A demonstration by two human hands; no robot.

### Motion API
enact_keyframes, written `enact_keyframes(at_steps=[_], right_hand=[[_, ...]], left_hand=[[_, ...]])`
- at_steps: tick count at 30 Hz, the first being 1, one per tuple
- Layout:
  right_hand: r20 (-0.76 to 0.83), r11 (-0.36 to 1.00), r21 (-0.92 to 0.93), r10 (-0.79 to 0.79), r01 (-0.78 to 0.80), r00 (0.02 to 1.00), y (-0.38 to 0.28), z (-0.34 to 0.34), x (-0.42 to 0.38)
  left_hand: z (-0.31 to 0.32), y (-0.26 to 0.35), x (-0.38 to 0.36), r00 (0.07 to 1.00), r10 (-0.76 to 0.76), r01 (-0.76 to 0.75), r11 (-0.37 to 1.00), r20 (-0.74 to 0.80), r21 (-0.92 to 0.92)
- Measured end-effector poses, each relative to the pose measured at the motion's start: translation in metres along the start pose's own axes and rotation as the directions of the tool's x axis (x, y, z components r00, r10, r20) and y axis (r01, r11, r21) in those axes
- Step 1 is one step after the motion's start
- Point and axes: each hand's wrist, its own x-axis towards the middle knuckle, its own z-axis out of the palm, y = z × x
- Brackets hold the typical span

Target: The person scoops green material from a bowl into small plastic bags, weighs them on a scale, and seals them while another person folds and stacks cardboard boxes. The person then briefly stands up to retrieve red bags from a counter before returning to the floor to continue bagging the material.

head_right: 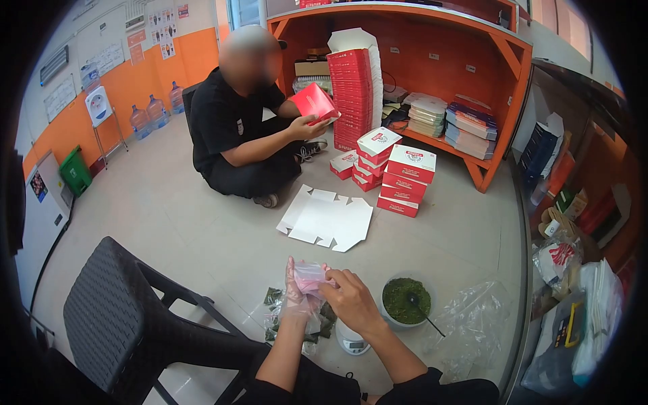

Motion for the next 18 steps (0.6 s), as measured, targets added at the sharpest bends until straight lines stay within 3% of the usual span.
enact_keyframes(at_steps=[5, 7, 11, 13, 18], right_hand=[[-0.044, 0.998, 0.053, 0.027, -0.025, 0.999, 0.006, 0.007, -0.001], [-0.030, 0.998, -0.058, 0.023, -0.025, 0.999, 0.003, 0.001, 0.000], [-0.031, 0.998, -0.070, -0.010, 0.008, 0.999, 0.006, -0.002, -0.003], [-0.011, 0.997, 0.071, 0.034, -0.033, 0.999, 0.006, -0.003, -0.006], [0.019, 0.987, 0.154, 0.049, -0.052, 0.999, 0.015, -0.003, -0.014]], left_hand=[[-0.003, 0.000, 0.004, 0.998, 0.055, -0.055, 0.998, -0.012, -0.007], [-0.001, 0.002, 0.002, 0.996, 0.080, -0.080, 0.997, 0.037, 0.013], [0.009, 0.004, -0.008, 0.988, 0.154, -0.152, 0.984, -0.019, 0.092], [0.008, 0.004, -0.008, 0.971, 0.239, -0.231, 0.957, -0.027, 0.174], [0.006, 0.005, -0.005, 0.952, 0.303, -0.285, 0.928, -0.039, 0.239]])
